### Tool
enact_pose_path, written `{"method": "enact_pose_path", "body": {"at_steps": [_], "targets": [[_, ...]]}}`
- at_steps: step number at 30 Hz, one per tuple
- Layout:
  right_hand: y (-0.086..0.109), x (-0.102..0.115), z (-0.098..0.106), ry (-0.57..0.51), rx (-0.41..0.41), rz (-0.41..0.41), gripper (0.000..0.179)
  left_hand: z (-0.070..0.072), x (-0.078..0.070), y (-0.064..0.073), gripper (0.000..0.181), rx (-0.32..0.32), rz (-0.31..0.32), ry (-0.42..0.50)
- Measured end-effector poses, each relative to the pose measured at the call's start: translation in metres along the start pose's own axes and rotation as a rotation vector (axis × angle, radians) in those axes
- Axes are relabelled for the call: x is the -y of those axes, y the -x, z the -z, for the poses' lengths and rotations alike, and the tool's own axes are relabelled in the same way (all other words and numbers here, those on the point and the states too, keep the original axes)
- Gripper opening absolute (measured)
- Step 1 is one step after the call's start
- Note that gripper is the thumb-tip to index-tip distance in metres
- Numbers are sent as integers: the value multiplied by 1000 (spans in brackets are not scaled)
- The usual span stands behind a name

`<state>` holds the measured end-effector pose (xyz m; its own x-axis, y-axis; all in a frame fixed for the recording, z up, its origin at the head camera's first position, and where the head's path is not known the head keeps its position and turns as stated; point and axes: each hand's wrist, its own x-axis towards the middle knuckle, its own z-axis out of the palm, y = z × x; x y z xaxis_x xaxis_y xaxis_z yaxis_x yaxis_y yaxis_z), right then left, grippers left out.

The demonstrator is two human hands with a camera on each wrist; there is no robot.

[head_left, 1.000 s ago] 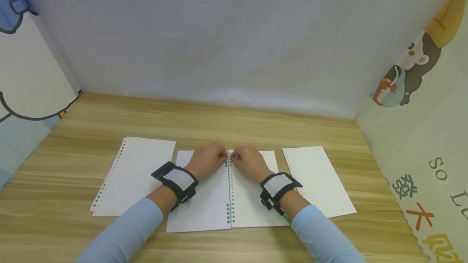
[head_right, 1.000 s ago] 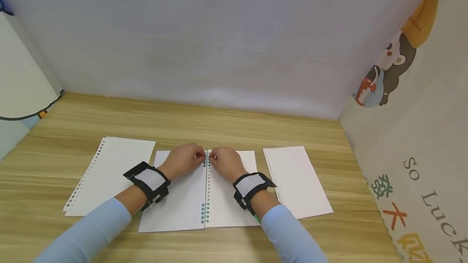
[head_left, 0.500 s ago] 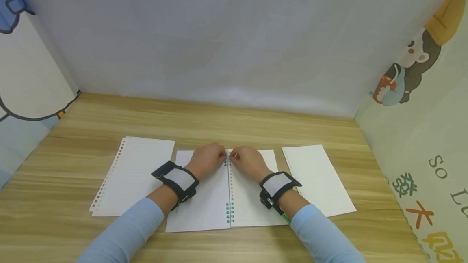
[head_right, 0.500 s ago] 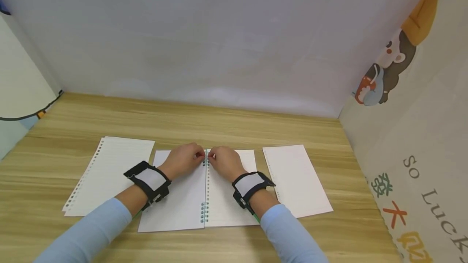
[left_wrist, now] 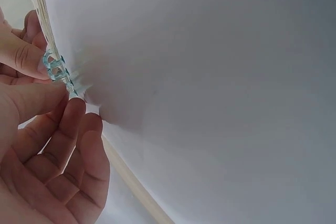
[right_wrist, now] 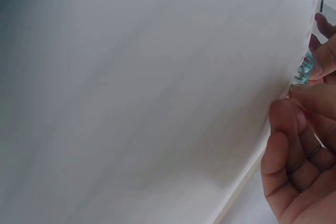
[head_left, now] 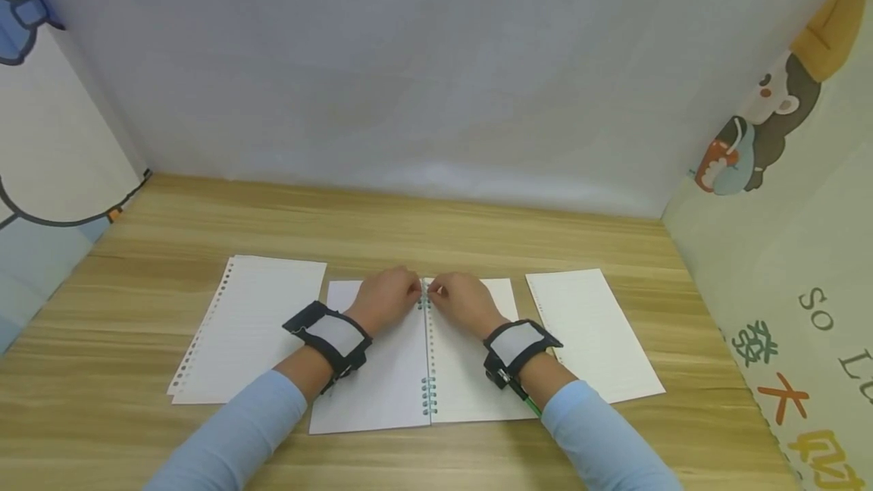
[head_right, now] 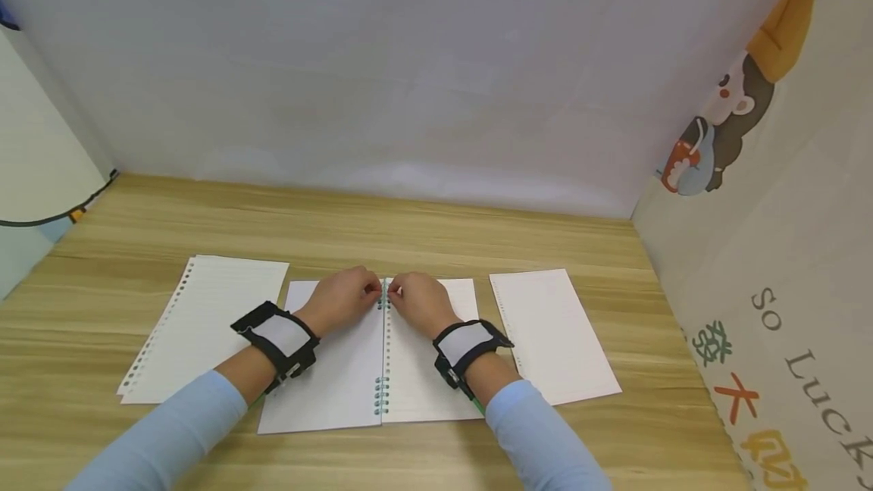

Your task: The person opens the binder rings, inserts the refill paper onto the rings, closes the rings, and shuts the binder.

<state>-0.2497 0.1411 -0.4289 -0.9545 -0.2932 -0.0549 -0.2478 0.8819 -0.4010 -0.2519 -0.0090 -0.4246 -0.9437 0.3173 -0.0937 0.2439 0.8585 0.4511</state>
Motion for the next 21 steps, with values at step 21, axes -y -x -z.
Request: {"method": "enact_pose_path", "body": {"at_steps": [21], "targets": [[8,3,0,13,18,-2,18,-1,1,6,15,-23,-57,-4]]}}
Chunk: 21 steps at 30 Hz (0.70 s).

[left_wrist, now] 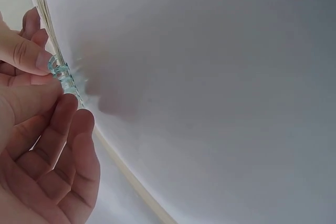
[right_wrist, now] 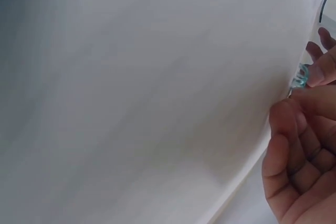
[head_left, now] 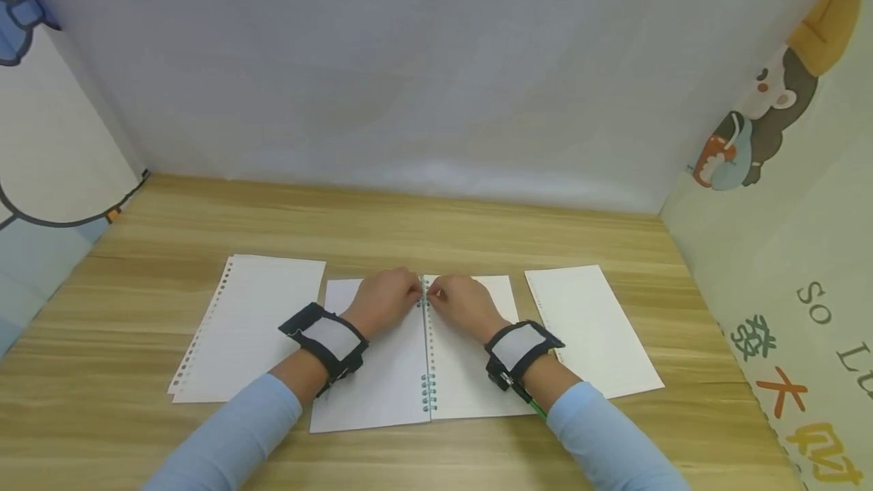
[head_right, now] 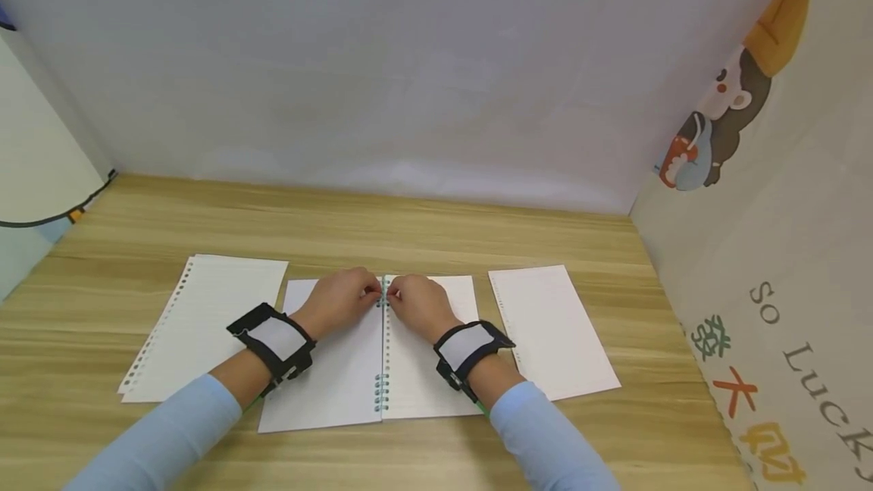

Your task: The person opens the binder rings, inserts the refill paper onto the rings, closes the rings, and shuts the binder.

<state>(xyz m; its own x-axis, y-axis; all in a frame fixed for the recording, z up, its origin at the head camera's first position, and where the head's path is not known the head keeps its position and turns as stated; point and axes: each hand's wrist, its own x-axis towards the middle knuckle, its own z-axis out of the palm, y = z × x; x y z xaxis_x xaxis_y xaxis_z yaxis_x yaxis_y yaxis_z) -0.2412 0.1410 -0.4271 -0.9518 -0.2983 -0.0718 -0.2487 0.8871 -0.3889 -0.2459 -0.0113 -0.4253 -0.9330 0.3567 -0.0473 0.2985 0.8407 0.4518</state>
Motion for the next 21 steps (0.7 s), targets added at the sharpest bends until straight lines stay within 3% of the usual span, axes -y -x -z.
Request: {"method": "enact_pose_path", "body": {"at_steps": [8,21], "targets": [[-2,0,-4,27,-12,16,18,-1,2,0,14,-27,-24,-18],[-2,0,-3,26,4,9,19,-3,1,0,15,-14,-28,-40]]}}
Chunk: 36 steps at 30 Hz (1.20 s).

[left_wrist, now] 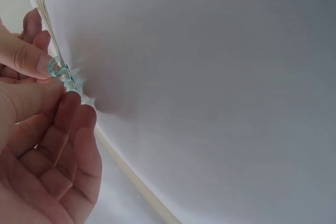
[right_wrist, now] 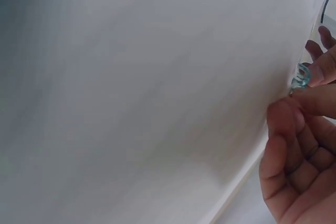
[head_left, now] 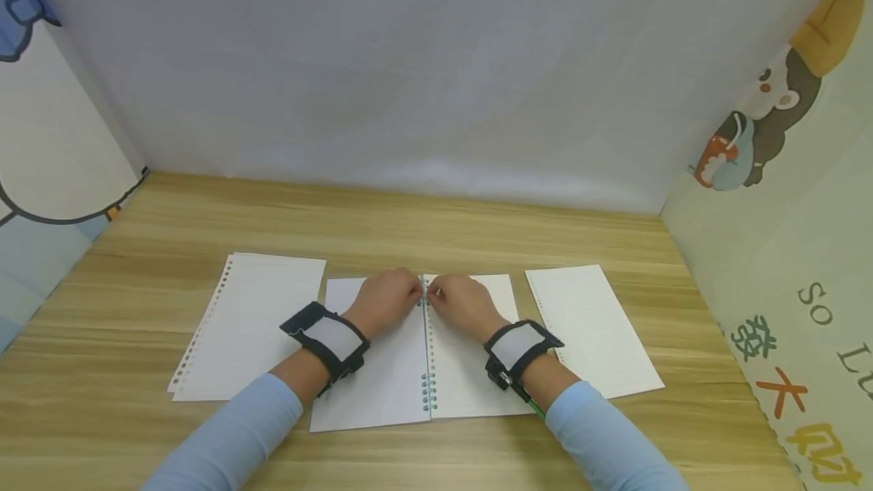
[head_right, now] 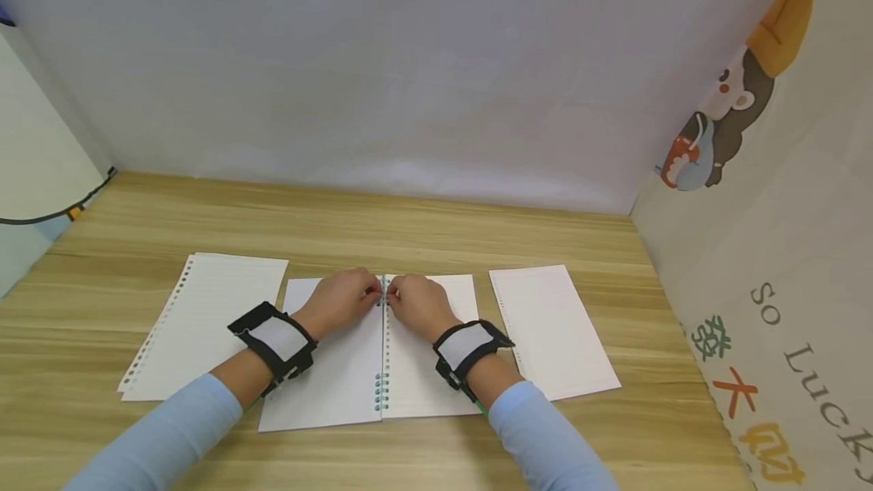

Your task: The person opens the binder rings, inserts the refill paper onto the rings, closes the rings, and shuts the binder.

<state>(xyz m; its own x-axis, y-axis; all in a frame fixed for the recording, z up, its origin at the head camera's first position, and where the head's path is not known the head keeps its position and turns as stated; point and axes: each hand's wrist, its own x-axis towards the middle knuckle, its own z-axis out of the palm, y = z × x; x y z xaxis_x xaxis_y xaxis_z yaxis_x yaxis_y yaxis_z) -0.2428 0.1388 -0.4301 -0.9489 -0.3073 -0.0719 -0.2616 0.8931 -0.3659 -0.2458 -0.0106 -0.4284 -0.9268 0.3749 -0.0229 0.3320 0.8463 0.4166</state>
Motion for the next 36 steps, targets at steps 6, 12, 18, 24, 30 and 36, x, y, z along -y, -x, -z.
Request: {"method": "enact_pose_path", "body": {"at_steps": [6,12,18,24,30,36], "targets": [[0,1,0,-1,-3,-7,18,2,-2,1,14,-1,-10,-2],[0,2,0,2,-4,-5,18,3,-1,1,15,-8,-12,-5],[0,2,1,-7,-1,-17,19,2,1,1,15,-14,-11,4],[2,1,0,-8,1,-25,19,1,1,3,13,-25,-4,23],[8,-2,2,-3,-11,-7,18,2,1,8,14,-16,21,36],[9,0,4,-20,3,27,18,2,-1,9,15,2,14,31]]}}
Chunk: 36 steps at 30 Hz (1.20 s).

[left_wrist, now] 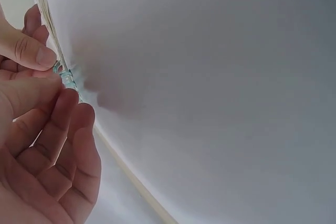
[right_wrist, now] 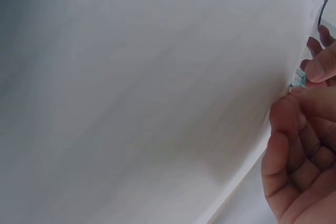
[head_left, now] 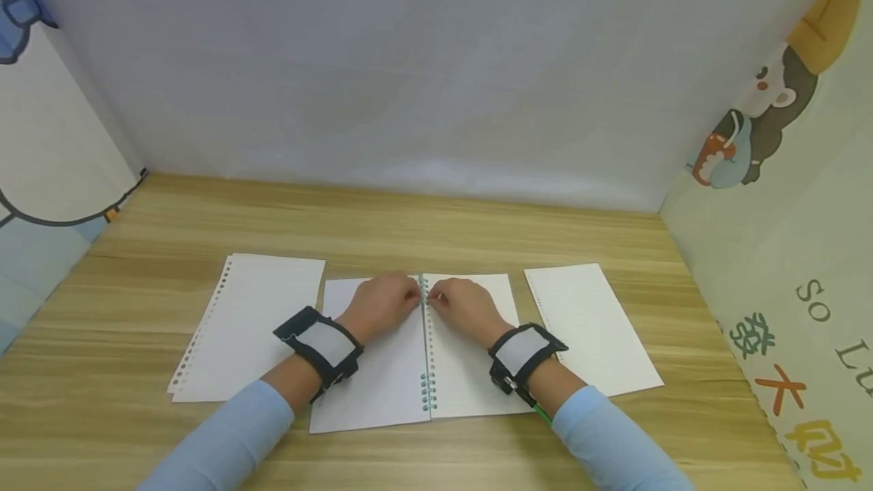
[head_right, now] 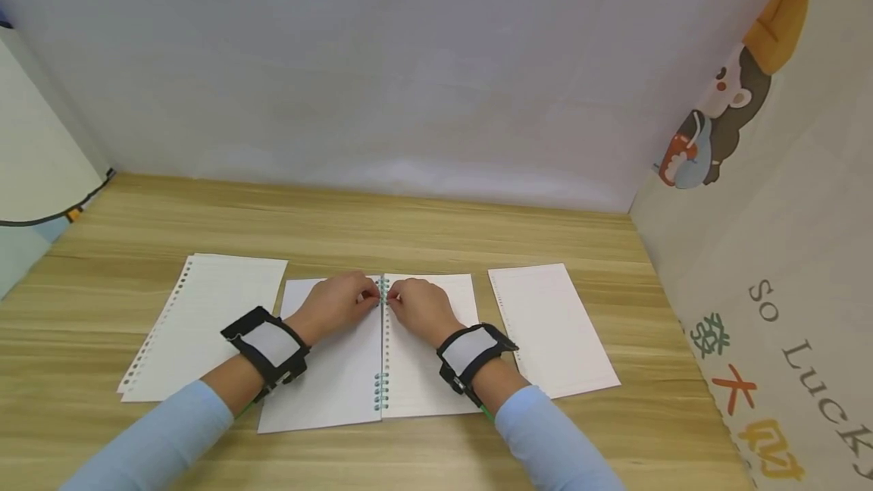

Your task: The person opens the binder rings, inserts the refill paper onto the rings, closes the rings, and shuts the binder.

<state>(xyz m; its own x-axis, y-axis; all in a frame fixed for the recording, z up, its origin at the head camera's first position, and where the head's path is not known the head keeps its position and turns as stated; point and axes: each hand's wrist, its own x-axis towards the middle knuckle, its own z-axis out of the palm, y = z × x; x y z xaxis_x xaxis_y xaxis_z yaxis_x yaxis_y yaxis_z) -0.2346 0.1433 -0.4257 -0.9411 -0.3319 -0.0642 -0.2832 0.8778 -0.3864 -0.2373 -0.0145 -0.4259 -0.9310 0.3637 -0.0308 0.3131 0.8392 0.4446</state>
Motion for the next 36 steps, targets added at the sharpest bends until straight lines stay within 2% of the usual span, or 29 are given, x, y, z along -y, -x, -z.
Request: {"method": "enact_pose_path", "body": {"at_steps": [13,36], "targets": [[0,3,-3,19,34,2,19,-4,2,-3,15,27,-21,-35],[-2,4,-7,33,75,-43,23,-2,0,-3,15,50,-14,-78]]}}
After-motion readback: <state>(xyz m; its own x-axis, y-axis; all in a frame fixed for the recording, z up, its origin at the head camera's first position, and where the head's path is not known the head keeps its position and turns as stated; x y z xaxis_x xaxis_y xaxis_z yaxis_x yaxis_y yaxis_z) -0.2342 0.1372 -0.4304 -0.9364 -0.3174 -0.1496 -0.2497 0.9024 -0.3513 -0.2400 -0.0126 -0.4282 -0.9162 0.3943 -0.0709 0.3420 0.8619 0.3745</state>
